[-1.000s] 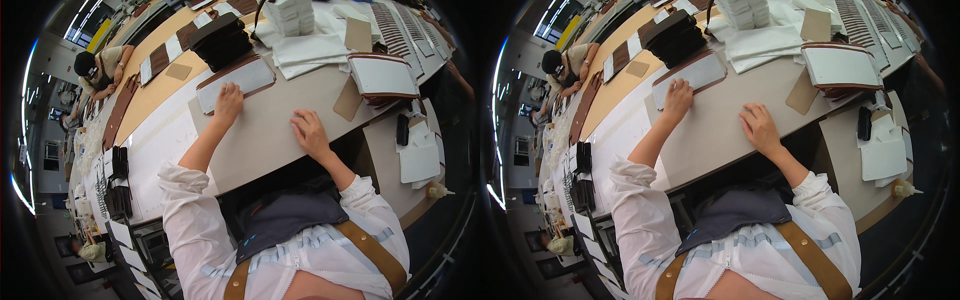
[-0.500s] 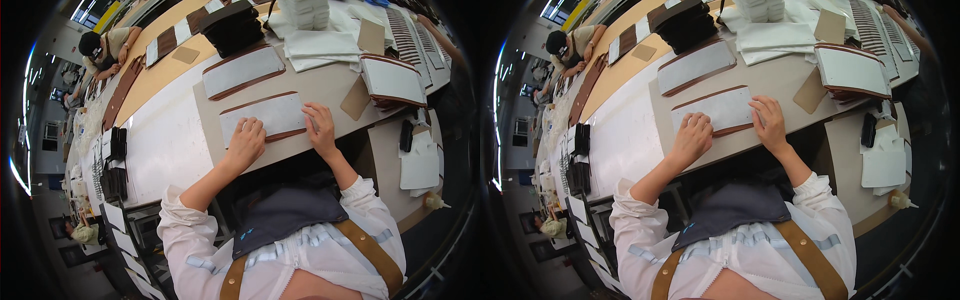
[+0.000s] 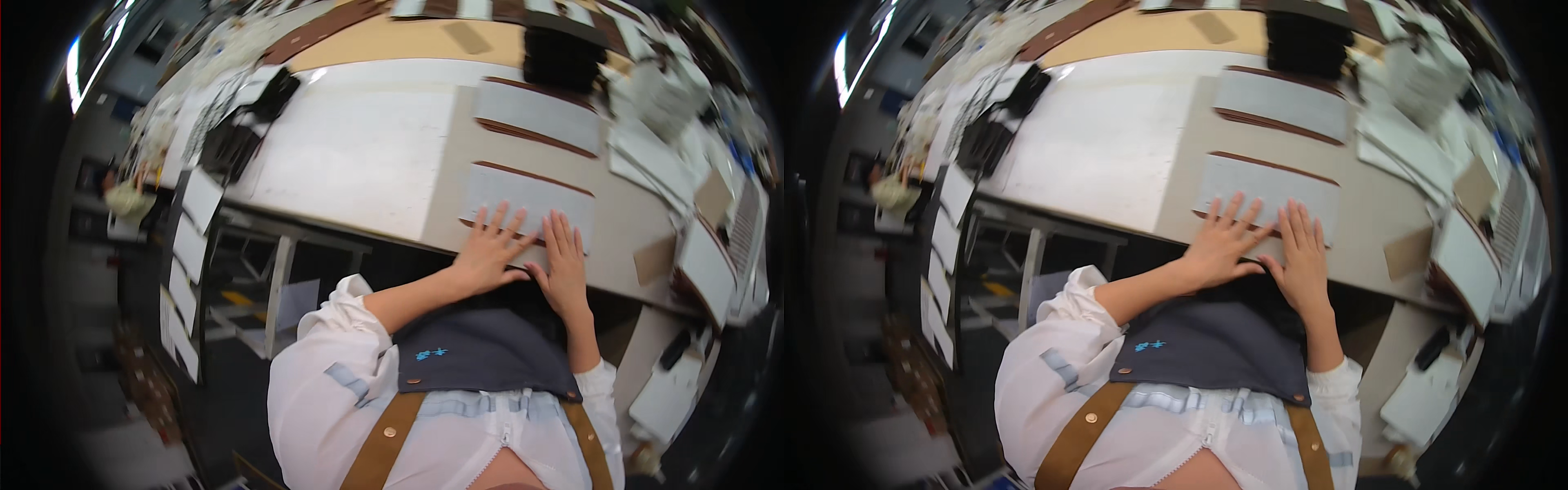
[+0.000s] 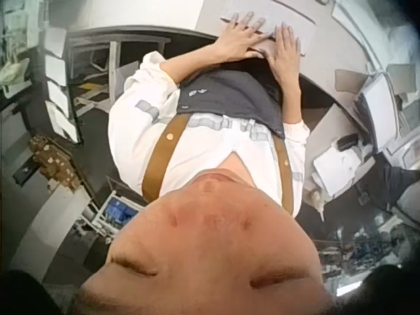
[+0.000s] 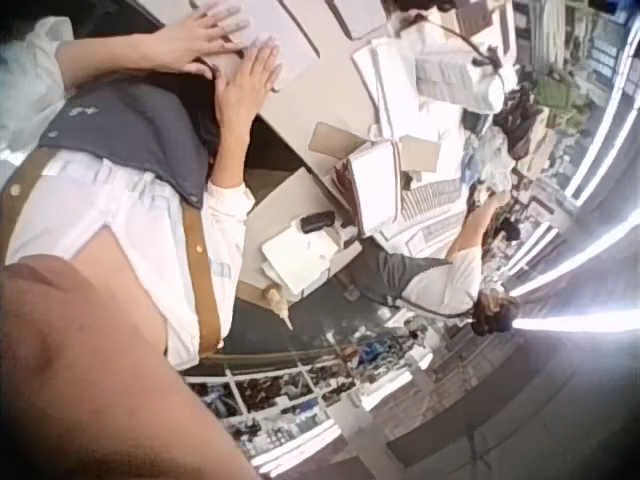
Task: The person repeatedly picks up white rectangular paper pieces and places them onto brown rectangular bases on a workbench. They smooth each piece with their hands and then move the assembled unit to a growing stack on the right side of the table. The process is repeated continuously throughout the clip.
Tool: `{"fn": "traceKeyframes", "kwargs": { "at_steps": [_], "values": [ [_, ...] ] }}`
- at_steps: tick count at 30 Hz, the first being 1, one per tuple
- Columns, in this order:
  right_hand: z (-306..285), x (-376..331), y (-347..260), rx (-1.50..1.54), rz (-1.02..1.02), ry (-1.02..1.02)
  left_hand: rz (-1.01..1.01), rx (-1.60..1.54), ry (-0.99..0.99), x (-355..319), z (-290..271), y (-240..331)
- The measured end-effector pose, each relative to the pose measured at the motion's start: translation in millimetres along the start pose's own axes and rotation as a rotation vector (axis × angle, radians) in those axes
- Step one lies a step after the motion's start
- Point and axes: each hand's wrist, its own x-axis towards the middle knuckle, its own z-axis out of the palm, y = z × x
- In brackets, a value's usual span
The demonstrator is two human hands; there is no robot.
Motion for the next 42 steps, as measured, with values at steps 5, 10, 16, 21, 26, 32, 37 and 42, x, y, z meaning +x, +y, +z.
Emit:
{"fn": "traceKeyframes", "kwargs": {
  "at_steps": [5, 10, 16, 21, 26, 32, 37, 42],
  "values": [
    [15.3, -1.4, -4.4, -0.162, -0.086, -0.052, -0.259, -0.649, 0.155, -24.8, -26.9, -21.9],
    [14.1, 0.2, -4.6, -0.216, -0.079, -0.074, -0.625, 0.023, 0.874, -118.1, -112.7, -127.2],
    [14.2, 0.9, -6.3, -0.179, -0.085, -0.023, -1.159, 1.041, 0.639, -286.9, -202.5, -286.8],
    [11.0, -1.5, -5.9, -0.052, -0.074, 0.030, -1.281, 1.024, 0.445, -336.8, -243.5, -334.4],
    [5.7, -4.7, -2.3, 0.253, -0.058, 0.181, -0.938, 0.943, 0.645, -237.1, -279.8, -274.8],
    [-11.9, 22.4, -19.3, 0.447, -0.074, 0.301, -0.394, 0.370, 0.760, -95.2, -269.5, -153.4],
    [-28.6, 49.7, -24.5, 0.661, 0.023, 0.437, -0.330, -0.433, 0.681, -39.0, -231.3, -95.3],
    [-34.5, 53.8, -14.3, 0.974, 0.205, 0.497, -0.421, -1.017, 0.486, -12.5, -189.7, -67.7]
  ]
}}
